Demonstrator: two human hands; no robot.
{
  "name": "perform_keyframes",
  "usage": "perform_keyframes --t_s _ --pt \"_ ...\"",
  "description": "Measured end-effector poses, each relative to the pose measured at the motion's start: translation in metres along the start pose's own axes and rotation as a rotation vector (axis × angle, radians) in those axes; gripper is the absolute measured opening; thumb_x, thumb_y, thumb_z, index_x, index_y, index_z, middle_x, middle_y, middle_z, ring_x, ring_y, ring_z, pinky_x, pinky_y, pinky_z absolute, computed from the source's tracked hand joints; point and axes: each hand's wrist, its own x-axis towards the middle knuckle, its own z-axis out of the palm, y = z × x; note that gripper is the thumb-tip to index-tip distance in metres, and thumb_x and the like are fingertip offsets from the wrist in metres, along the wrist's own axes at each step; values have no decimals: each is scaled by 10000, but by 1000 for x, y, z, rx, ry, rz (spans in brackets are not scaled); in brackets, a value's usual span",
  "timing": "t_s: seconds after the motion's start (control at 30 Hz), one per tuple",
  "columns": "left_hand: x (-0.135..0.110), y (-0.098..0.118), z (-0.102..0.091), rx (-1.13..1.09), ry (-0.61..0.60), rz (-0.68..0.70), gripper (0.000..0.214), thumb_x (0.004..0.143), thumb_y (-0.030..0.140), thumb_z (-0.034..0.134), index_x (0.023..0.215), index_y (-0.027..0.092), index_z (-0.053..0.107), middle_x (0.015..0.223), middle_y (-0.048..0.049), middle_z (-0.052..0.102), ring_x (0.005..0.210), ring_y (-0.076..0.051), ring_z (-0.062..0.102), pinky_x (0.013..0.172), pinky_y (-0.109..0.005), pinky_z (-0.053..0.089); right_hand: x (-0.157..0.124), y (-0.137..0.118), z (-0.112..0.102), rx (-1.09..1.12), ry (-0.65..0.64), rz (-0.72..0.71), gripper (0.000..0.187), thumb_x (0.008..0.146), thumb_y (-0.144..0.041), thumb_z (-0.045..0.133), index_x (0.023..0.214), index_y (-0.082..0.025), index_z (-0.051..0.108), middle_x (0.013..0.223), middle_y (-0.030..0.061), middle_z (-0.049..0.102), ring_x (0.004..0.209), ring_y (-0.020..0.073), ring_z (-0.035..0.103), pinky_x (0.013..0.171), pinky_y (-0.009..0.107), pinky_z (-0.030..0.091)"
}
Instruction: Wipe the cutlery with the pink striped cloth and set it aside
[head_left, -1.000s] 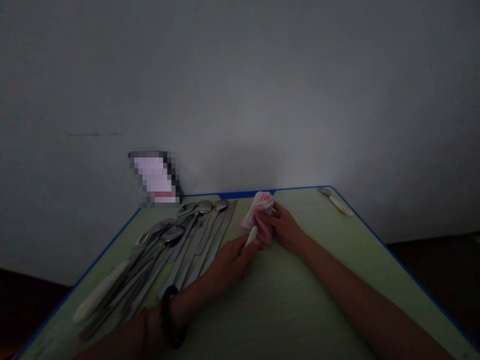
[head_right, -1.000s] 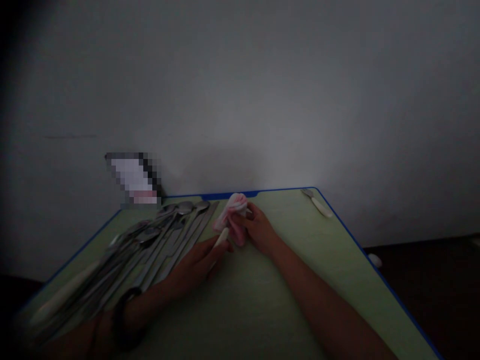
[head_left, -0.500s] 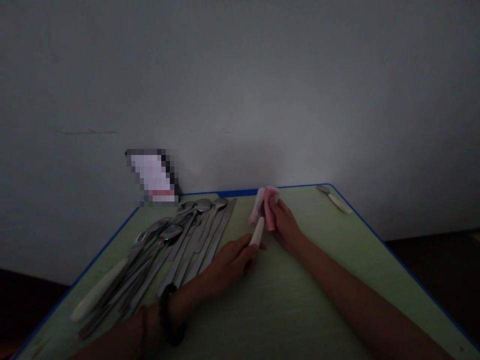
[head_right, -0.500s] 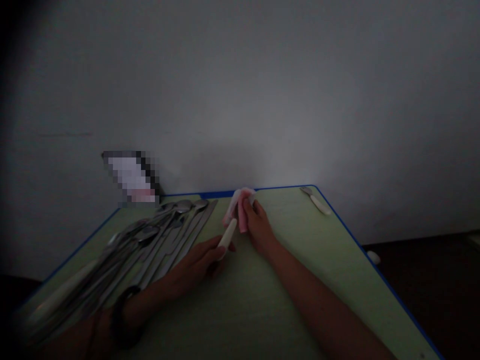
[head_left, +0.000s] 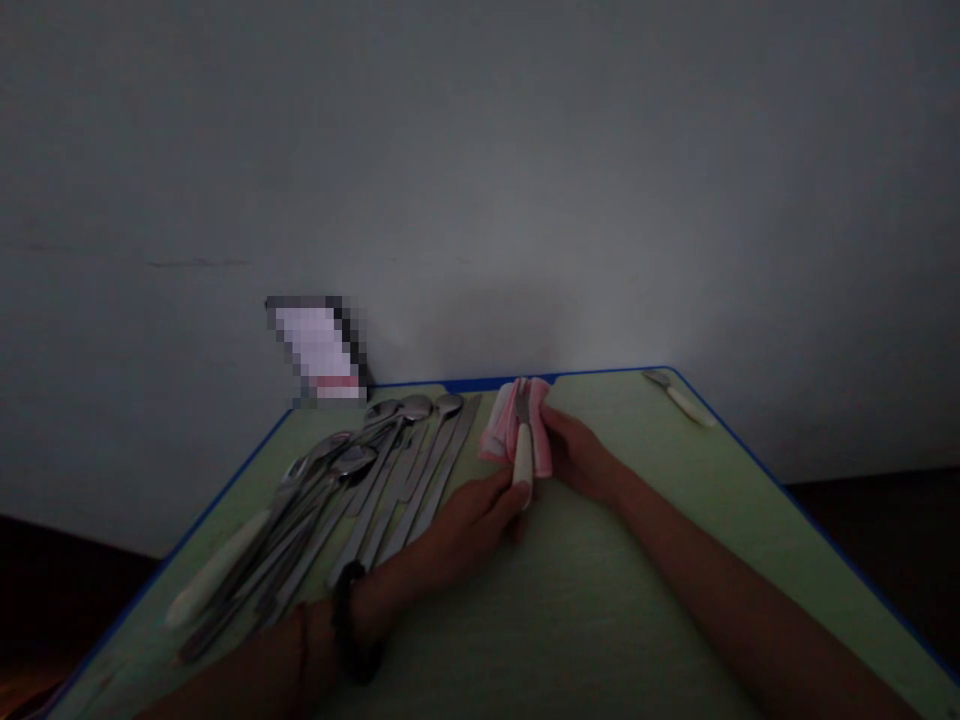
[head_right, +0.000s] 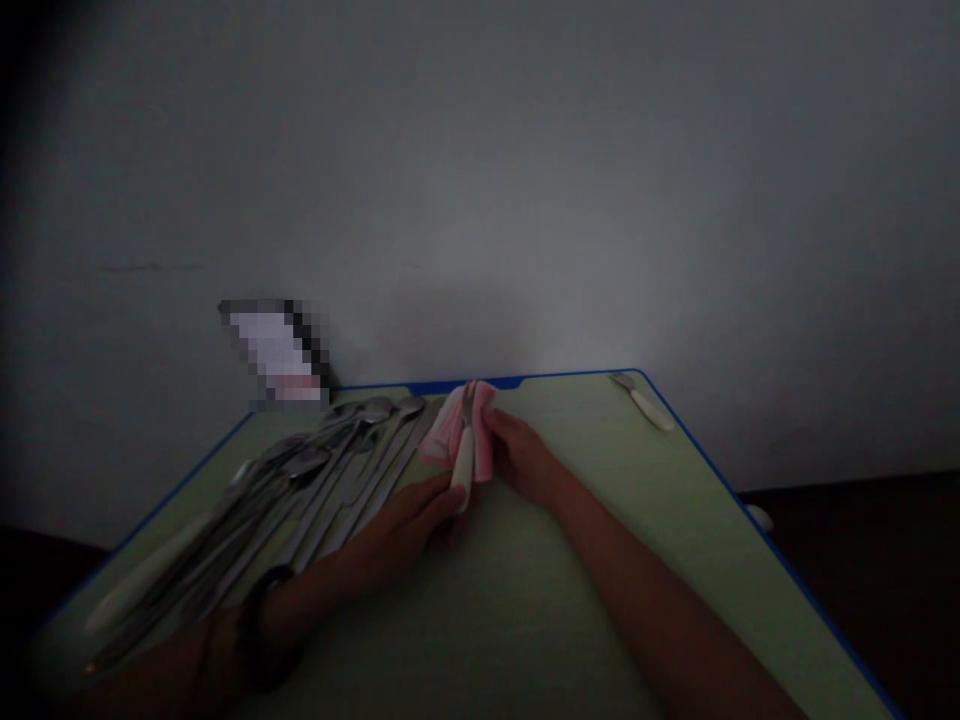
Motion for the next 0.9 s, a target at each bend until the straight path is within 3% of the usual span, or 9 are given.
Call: perform_keyframes --t_s 0.17,0.43,0.7,0.9 --pt "-1 0 -1 88 -59 10 413 928 402 277 680 171 514 668 -4 574 639 -128 524 628 -234 390 0 1 1 -76 86 -48 216 636 -319 700 771 -175 612 662 -12 606 627 136 533 636 284 423" --pt "-1 2 -2 78 -49 31 311 896 310 303 748 169 537 644 8 582 636 -130 545 634 -231 399 4 6 0 -77 324 -118 83 577 -207 580 654 -178 570 560 -44 547 530 113 464 531 260 375" --pt "-2 0 -2 131 -50 52 238 877 271 357 843 171 570 679 11 606 641 -130 561 614 -222 394 9 7 -8 -53 327 -142 82 526 -132 567 587 -177 536 536 -48 515 511 97 396 487 243 326" --pt "-2 -1 -1 139 -42 69 236 893 288 358 856 172 561 690 9 601 635 -128 548 602 -222 386 4 4 -3 -69 204 -105 173 610 -248 673 750 -178 600 648 -28 590 594 121 505 577 267 392"
